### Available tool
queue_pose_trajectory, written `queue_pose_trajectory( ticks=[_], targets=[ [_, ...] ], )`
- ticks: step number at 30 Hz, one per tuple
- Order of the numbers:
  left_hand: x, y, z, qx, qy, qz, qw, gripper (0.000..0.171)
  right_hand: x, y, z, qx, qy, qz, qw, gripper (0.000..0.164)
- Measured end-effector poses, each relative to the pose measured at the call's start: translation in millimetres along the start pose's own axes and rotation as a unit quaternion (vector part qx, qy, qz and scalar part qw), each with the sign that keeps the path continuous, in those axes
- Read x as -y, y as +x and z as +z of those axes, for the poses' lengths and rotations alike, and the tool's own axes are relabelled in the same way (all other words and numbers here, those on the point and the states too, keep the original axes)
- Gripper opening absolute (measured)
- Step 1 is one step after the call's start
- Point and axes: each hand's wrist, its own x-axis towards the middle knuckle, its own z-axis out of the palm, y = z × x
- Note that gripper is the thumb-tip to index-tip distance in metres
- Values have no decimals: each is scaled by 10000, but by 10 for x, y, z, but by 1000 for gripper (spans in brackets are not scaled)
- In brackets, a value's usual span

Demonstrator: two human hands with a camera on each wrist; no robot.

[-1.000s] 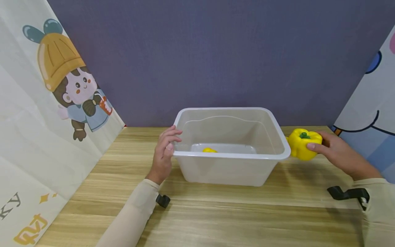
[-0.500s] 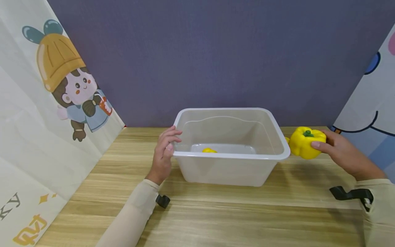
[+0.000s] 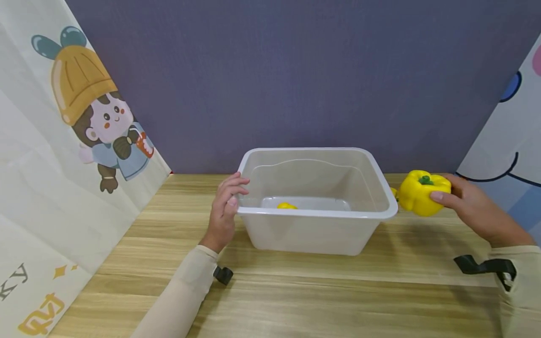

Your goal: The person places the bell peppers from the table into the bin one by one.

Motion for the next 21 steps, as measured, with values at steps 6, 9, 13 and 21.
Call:
queue_pose_trajectory(
  ticks=[6, 9, 13, 21],
  targets=[
    [-3, 7, -3, 12, -11, 4, 10000, 30, 29, -16, -2, -134, 66, -43, 9999, 43],
    [3, 4, 0, 7, -4, 16, 10000, 31, 41, -18, -5, -159, 73, -81, 9998, 40],
    [4, -1, 4, 0, -2, 29, 10000, 31, 50, -18, -9, -173, 37, -124, 9998, 38],
    [14, -8, 9, 4, -2, 23, 10000, 31, 46, -13, -9, -202, 48, -162, 9997, 36]
  ],
)
